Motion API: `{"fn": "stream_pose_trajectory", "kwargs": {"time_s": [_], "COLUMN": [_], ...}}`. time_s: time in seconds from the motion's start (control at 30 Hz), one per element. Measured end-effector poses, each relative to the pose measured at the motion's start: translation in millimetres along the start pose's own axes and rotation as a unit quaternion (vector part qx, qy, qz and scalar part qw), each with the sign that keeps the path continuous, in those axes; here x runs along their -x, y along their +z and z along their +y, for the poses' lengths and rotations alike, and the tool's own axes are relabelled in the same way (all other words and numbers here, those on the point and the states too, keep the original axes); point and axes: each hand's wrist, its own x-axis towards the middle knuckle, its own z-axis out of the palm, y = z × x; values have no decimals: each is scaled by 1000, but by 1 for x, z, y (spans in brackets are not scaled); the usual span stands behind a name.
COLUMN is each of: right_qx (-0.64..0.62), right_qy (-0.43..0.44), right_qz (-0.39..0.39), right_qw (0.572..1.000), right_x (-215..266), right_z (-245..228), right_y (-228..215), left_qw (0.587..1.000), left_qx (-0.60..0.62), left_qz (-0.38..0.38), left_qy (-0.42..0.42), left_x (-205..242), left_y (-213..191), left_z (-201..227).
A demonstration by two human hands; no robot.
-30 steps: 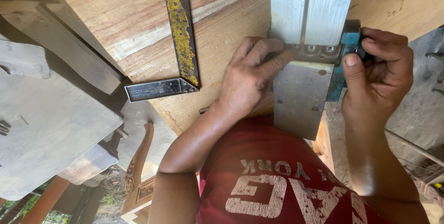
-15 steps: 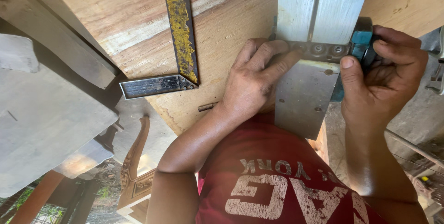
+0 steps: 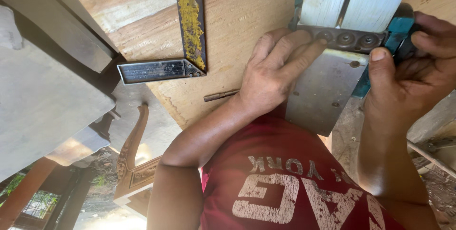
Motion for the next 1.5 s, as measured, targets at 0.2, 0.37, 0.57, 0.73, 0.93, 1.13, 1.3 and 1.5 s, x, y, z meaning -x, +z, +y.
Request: {"fn": "stream_pose_trajectory", "kwargs": {"time_s": [0.2,0.37,0.57,0.73,0.93,1.13,1.3,1.5], "right_qx": [-25,-10,-35,-16,-6,17,32,39], "right_qy": [1,-19,-19,-3,-3,0,-10,-24], "right_qz": [6,-13,-11,-9,-11,-20,-20,-12], "right_qw": [1000,1000,999,1000,1000,1000,999,999], "right_x": [1,-2,-8,-6,-7,-6,-5,-7], "right_z": [4,6,1,-8,-12,-15,-9,0], "right_y": [3,0,6,7,9,7,5,5], "left_qw": [987,920,902,899,900,896,908,881], "left_qx": [129,284,349,336,339,341,311,365], "left_qz": [76,85,92,91,103,106,114,115], "left_qy": [-59,-256,-238,-264,-253,-264,-256,-277], "left_x": [7,9,-2,-1,0,-2,1,1], "left_y": [0,0,1,3,5,3,5,13], "left_z": [-3,-7,-9,-6,-6,-2,-2,-7]}}
